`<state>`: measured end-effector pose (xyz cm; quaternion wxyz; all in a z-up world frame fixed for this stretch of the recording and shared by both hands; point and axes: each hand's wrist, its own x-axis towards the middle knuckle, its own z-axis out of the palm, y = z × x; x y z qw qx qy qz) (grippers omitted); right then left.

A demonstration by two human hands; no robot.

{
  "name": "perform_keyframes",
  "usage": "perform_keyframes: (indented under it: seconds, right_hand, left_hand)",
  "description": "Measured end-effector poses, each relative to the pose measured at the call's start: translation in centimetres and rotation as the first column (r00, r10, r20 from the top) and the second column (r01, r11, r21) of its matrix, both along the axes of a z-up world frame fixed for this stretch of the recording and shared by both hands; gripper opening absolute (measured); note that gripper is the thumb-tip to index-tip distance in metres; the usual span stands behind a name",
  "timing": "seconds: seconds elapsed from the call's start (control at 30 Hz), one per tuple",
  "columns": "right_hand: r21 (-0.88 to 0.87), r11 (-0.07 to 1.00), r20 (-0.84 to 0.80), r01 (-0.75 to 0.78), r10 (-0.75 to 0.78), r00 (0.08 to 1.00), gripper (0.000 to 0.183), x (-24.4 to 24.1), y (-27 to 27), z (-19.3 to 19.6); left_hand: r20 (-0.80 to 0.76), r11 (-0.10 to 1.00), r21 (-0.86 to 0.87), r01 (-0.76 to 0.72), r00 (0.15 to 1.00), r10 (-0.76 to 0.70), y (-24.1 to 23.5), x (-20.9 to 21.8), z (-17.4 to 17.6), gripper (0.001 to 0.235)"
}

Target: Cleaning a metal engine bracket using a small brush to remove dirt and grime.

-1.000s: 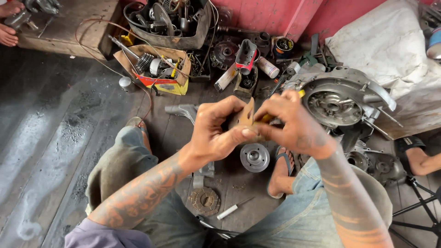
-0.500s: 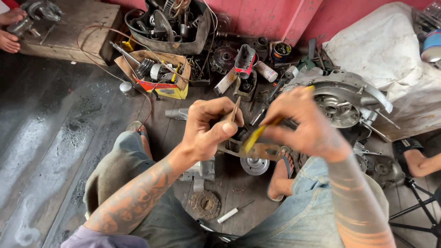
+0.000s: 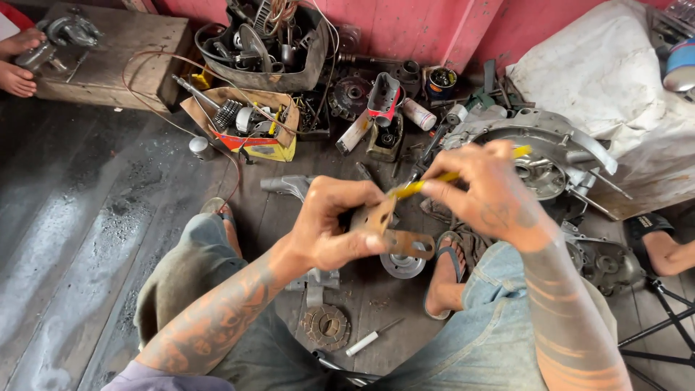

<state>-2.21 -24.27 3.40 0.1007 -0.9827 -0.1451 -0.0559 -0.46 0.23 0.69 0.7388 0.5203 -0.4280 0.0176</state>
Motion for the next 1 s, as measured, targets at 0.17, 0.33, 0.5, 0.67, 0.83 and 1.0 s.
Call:
perform_keyframes:
  seconds: [0.17,0.33,0.5,0.67,0.83,1.0]
  right_hand:
    - [0.217,0.974,-0.056,-0.067,0.081,0.995,0.024,-0.2,1.0,0.0]
    - [0.342,0.934,-0.106,-0.099,0.144,0.984,0.016,-1.3,1.3,1.8]
    - [0.288,0.958,-0.128,-0.005,0.044,0.991,0.017,-0.9,0.7,2.5]
    - [0.308,0.941,-0.107,-0.138,0.178,0.978,0.024,-1.9,3.1,2.0]
    - [0.102,0.995,0.070,0.021,-0.028,0.997,0.020,-0.9,1.2,2.9]
    - [0.244,0.965,-0.047,-0.093,0.108,0.993,0.019,-0.2,1.4,0.7]
  left_hand:
    - [0.104,0.994,-0.047,-0.097,0.989,0.102,-0.1,0.2,-0.6,0.045]
    - [0.149,0.991,-0.052,-0.123,0.980,0.130,-0.1,0.3,0.3,0.050]
    - [0.196,0.985,-0.045,-0.168,0.965,0.174,0.4,0.0,0.8,0.047]
    - [0.327,0.980,-0.075,-0.182,0.924,0.197,0.3,-0.2,0.8,0.047]
    - [0.546,0.972,-0.064,-0.224,0.808,0.222,-0.4,-0.5,1.4,0.044]
    - [0.545,0.971,-0.079,-0.224,0.806,0.230,-0.6,-0.7,0.4,0.046]
